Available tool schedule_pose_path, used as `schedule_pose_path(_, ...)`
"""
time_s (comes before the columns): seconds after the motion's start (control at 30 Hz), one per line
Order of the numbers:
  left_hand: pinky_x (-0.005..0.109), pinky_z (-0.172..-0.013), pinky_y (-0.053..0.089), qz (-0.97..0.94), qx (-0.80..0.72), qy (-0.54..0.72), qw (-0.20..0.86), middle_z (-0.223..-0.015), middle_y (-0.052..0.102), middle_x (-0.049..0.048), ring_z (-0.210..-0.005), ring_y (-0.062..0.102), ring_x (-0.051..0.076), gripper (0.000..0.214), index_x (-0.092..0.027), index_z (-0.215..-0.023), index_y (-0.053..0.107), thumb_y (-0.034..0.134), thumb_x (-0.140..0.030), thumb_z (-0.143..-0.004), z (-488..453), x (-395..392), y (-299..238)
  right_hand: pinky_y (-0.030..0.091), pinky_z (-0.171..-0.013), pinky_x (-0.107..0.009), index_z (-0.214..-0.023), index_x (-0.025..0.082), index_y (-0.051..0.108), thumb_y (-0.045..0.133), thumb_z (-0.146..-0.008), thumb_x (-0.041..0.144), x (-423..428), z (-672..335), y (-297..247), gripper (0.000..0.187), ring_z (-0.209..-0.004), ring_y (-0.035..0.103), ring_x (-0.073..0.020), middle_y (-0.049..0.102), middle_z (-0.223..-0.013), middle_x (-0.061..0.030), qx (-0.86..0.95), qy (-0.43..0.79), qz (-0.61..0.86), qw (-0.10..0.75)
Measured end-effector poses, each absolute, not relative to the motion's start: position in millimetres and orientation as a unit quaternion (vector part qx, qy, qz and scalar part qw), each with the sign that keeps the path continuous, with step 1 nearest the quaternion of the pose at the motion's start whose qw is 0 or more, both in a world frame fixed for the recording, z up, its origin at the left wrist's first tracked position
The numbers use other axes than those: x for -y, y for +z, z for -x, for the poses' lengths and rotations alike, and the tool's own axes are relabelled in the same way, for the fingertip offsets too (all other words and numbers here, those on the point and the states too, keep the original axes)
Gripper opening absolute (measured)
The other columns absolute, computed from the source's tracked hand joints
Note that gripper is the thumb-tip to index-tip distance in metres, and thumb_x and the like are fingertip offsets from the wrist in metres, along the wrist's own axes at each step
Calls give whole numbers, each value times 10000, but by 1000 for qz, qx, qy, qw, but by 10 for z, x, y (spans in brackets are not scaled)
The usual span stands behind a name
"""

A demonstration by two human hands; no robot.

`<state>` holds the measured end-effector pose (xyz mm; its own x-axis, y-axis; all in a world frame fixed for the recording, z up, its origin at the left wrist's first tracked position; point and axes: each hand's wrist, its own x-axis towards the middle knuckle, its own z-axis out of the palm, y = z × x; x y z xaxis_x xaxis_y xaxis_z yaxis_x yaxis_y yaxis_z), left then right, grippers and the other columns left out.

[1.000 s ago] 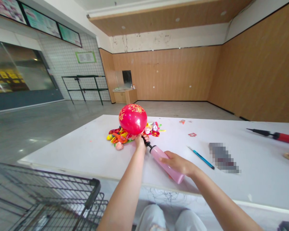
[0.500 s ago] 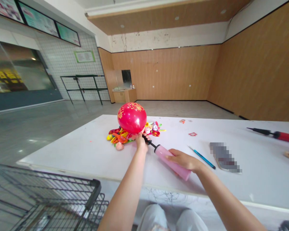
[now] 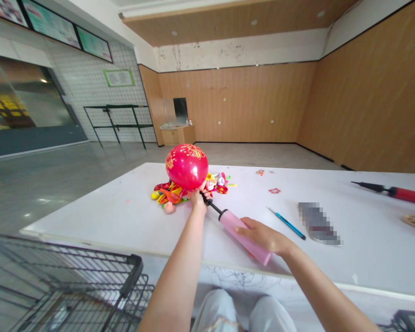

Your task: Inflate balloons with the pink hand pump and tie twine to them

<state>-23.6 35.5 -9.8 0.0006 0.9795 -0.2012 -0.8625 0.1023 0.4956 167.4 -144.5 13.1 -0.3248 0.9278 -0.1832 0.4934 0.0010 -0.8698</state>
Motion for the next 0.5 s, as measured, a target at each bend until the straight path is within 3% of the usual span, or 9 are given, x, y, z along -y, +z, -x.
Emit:
schedule_pose_path(0.13,162,-329,248,-111,-264,682,673,-520,371,-62,-338,358,62,187,-202,-688,372,448,-149,-851,265,-403,-70,427,-472,-254,-1020,207,475,540,-808,631,1749,-1862,212,478,-554,576,-147,549,-775,-1,593,575,516,229)
schedule_pose_path(0.3,155,-331,254,-105,-247,683,680,-521,371,-57,-343,352,60,195,-197,-690,374,409,-135,-872,249,-346,-25,424,-443,-239,-956,209,459,547,-821,589,1712,-1814,225,413,-531,575,-145,534,-711,11,583,573,520,246)
schedule_pose_path(0.5,149,-346,274,-119,-233,658,706,-515,368,-57,-353,353,52,198,-189,-698,389,417,-167,-892,157,-234,-62,454,-478,-245,-981,185,486,483,-898,466,1208,-1451,202,293,-563,598,-150,609,-775,-38,608,534,526,260)
